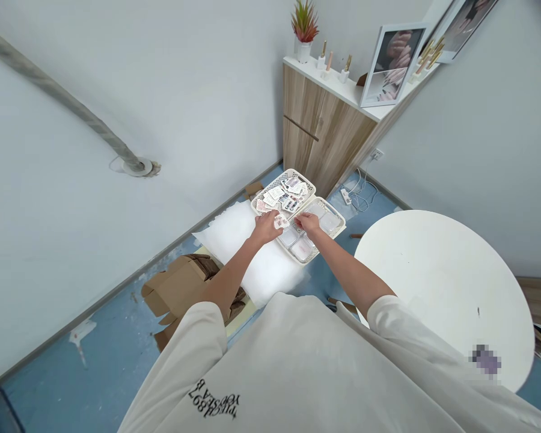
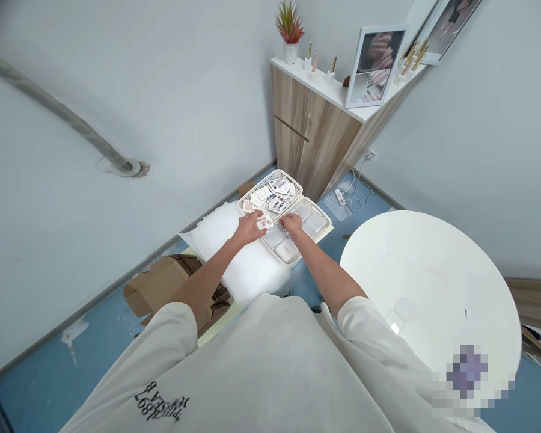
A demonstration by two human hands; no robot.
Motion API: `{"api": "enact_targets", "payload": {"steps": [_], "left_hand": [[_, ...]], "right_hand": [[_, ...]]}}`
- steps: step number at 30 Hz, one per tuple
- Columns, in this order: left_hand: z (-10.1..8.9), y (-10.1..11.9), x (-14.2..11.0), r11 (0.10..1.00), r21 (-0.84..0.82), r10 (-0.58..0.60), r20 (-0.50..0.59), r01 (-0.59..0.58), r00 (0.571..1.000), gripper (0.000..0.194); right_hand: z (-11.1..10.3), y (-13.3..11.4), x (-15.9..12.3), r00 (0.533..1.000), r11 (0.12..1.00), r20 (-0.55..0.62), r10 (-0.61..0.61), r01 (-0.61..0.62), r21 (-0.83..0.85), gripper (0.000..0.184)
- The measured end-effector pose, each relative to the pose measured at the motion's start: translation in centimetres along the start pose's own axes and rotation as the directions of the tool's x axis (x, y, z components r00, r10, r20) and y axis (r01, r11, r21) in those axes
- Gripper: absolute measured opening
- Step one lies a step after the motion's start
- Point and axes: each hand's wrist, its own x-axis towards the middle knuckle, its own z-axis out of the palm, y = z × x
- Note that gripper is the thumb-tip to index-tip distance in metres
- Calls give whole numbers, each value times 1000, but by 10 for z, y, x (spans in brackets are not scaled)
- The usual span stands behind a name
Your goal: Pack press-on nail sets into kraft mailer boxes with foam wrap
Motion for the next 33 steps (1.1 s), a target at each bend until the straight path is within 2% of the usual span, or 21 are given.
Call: {"api": "enact_targets", "payload": {"steps": [5,8,12,15,18,23,27,29,31,33], "left_hand": [[10,23,7,999,-37,23,-67,-25,997,59],[18,42,13,999,-28,41,-78,-43,996,61],[35,71,19,979,-73,185,-75,-191,980,53],[52,98,21,948,-113,296,-23,-297,955,45],[74,132,23,931,-109,353,35,-347,935,44],[122,206,22,901,-76,434,146,-428,889,37],[170,272,7,851,-117,524,261,-512,811,35],[195,303,-4,839,-151,543,297,-523,785,34],[220,331,-17,843,-195,538,321,-502,779,33],[244,355,-31,862,-235,506,344,-449,791,33]], "right_hand": [[-8,-1,-12,994,998,104,20,-26,61,11],[-23,1,-13,998,997,58,-7,2,79,6],[-62,14,-11,995,997,-55,-82,82,-2,14],[-104,29,-15,980,985,-113,-166,159,-71,22],[-150,47,-28,954,963,-168,-248,225,-148,28],[-233,79,-68,910,925,-247,-332,263,-274,32],[-300,110,-107,901,922,-280,-333,249,-295,35],[-332,128,-126,899,929,-306,-314,226,-292,35],[-363,147,-143,895,944,-350,-275,182,-275,34],[-390,168,-159,878,959,-417,-237,142,-246,34]]}}
